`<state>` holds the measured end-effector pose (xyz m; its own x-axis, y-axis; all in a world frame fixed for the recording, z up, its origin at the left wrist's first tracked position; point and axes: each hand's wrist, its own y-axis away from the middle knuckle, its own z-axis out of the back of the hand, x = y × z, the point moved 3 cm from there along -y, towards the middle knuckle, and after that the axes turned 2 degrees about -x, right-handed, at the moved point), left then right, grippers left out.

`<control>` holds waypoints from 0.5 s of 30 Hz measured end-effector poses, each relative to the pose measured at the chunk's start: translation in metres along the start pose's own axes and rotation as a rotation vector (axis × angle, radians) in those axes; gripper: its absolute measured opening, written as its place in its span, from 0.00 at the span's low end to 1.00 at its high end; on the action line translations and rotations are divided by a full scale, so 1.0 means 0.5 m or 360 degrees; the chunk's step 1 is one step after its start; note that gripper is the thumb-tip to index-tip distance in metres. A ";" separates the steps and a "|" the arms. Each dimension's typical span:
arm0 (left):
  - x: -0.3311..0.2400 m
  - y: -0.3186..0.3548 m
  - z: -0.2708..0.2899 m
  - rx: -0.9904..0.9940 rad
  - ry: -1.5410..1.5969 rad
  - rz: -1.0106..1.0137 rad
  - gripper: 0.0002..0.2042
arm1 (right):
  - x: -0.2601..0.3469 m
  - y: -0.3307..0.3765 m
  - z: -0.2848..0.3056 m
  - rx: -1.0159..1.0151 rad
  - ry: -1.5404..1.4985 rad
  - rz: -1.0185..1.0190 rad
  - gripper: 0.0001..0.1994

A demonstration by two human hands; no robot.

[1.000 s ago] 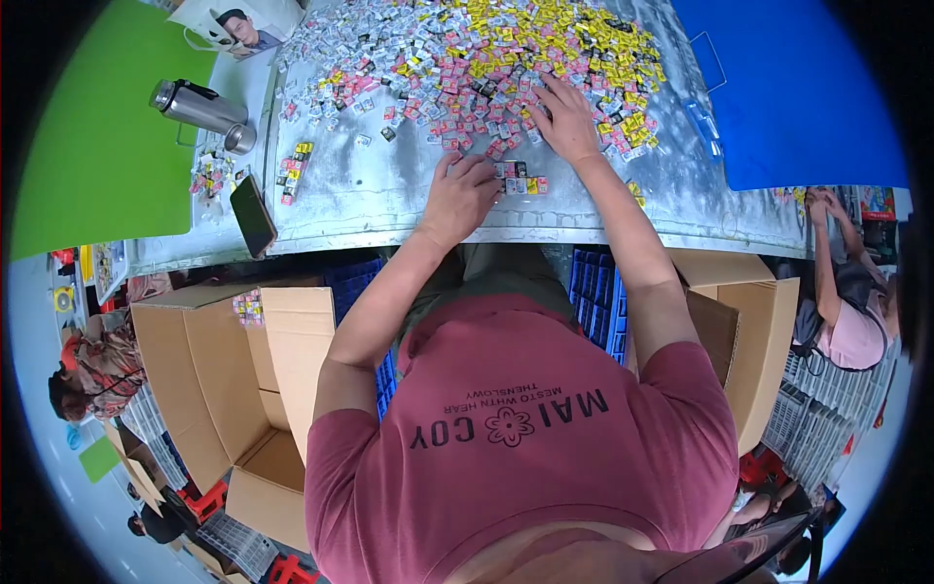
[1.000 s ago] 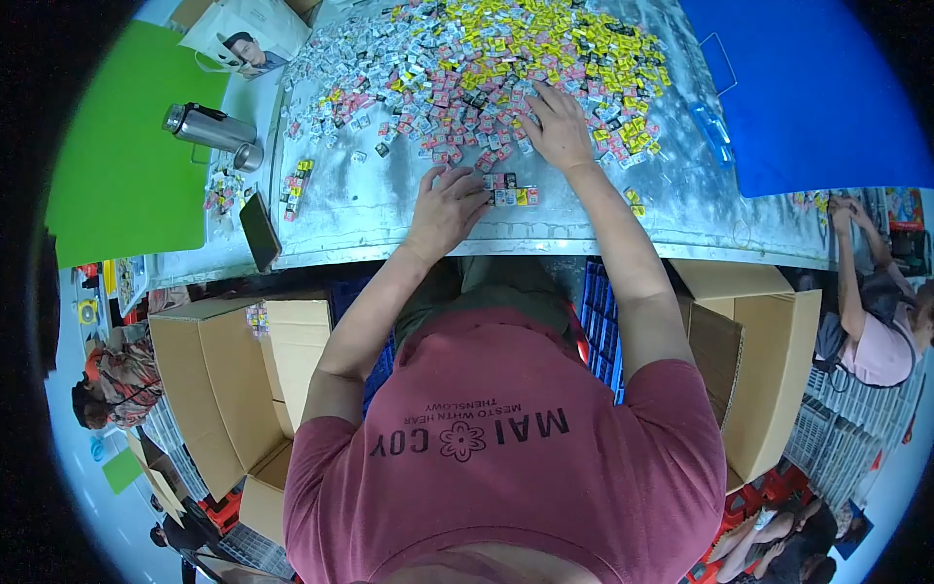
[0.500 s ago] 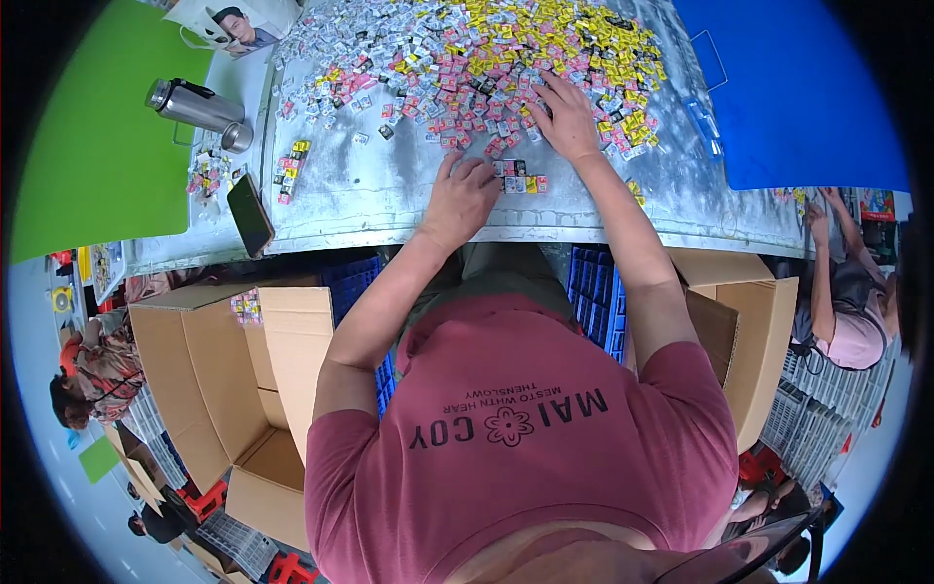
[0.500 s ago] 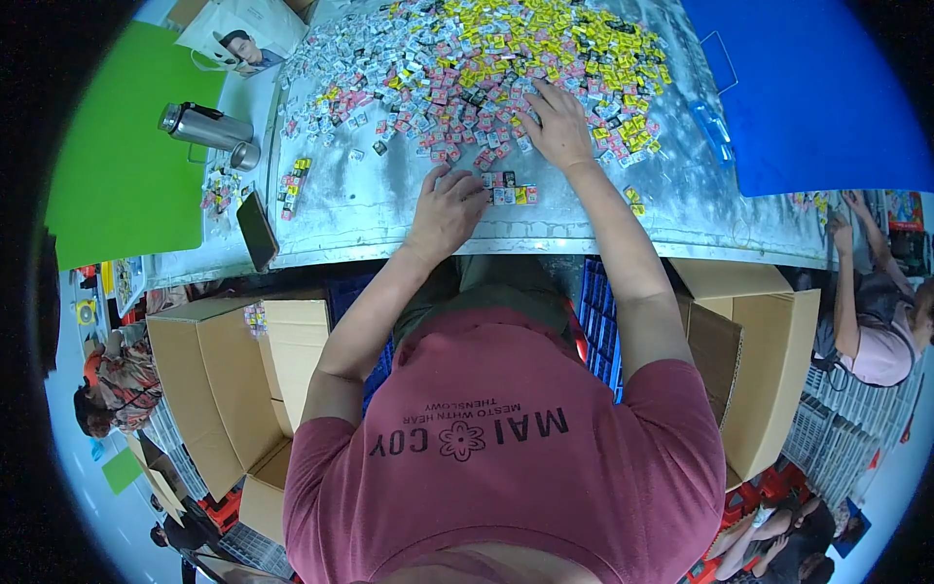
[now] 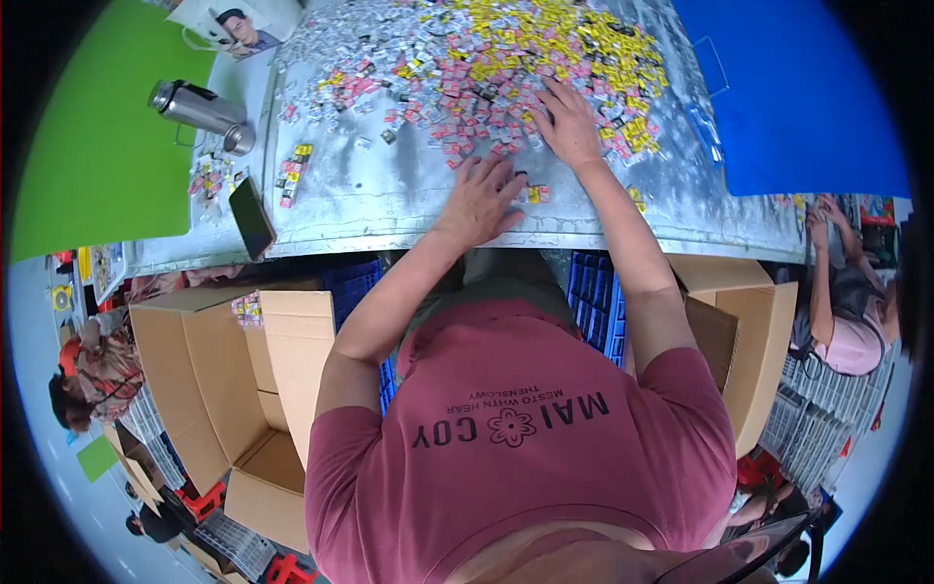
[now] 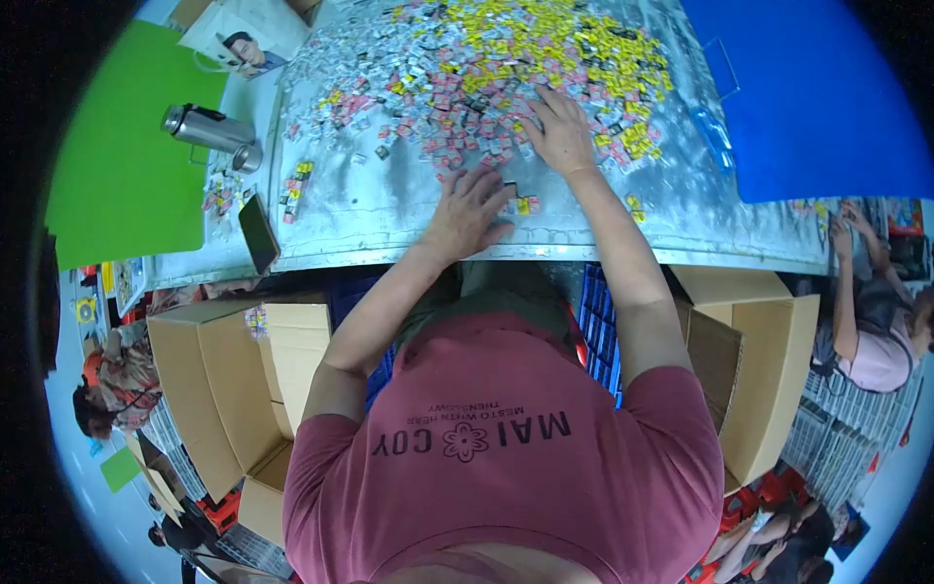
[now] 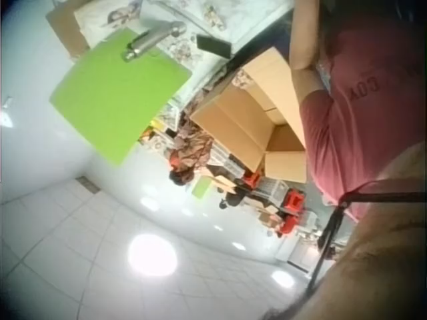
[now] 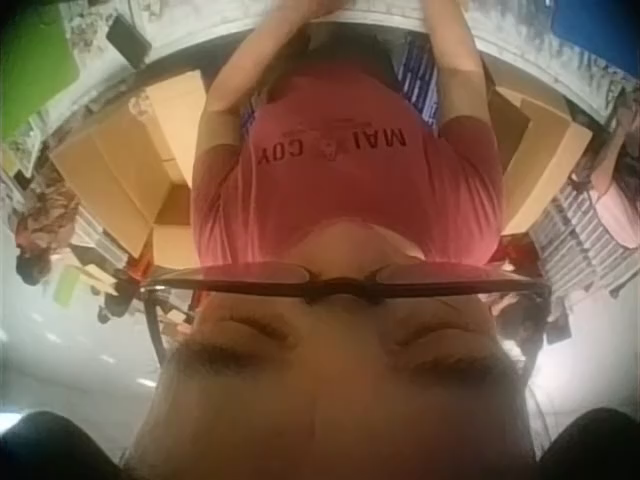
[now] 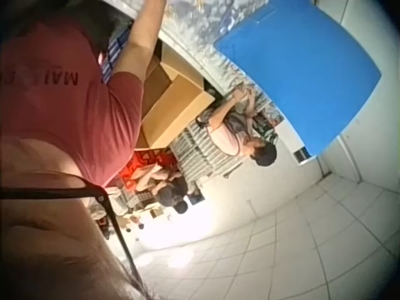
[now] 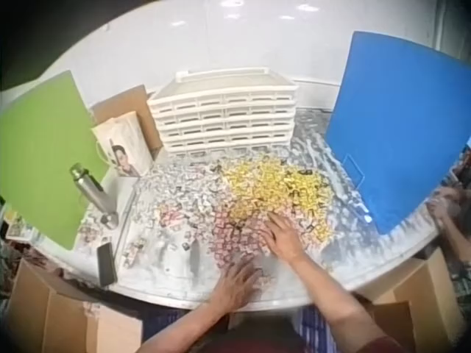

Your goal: Sorting and grouping small toy components on a metal workbench in a factory setting.

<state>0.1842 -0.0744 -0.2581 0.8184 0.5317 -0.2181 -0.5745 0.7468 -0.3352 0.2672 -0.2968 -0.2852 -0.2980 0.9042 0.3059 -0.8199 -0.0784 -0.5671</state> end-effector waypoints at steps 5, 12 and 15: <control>-0.009 -0.004 -0.013 -0.0092 0.0218 0.0013 0.31 | -0.014 0.007 0.003 0.0016 0.0072 -0.0007 0.18; -0.015 0.009 -0.014 -0.0095 0.0261 0.0100 0.34 | -0.005 0.003 0.005 0.0096 -0.0017 -0.0047 0.18; 0.002 0.020 -0.011 -0.0239 0.0348 0.0182 0.36 | -0.005 0.002 0.001 0.0100 -0.0026 -0.0039 0.18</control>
<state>0.1793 -0.0685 -0.2666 0.7415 0.4982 -0.4495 -0.6680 0.6105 -0.4254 0.2669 -0.2991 -0.2863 -0.2847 0.8994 0.3317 -0.8560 -0.0827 -0.5104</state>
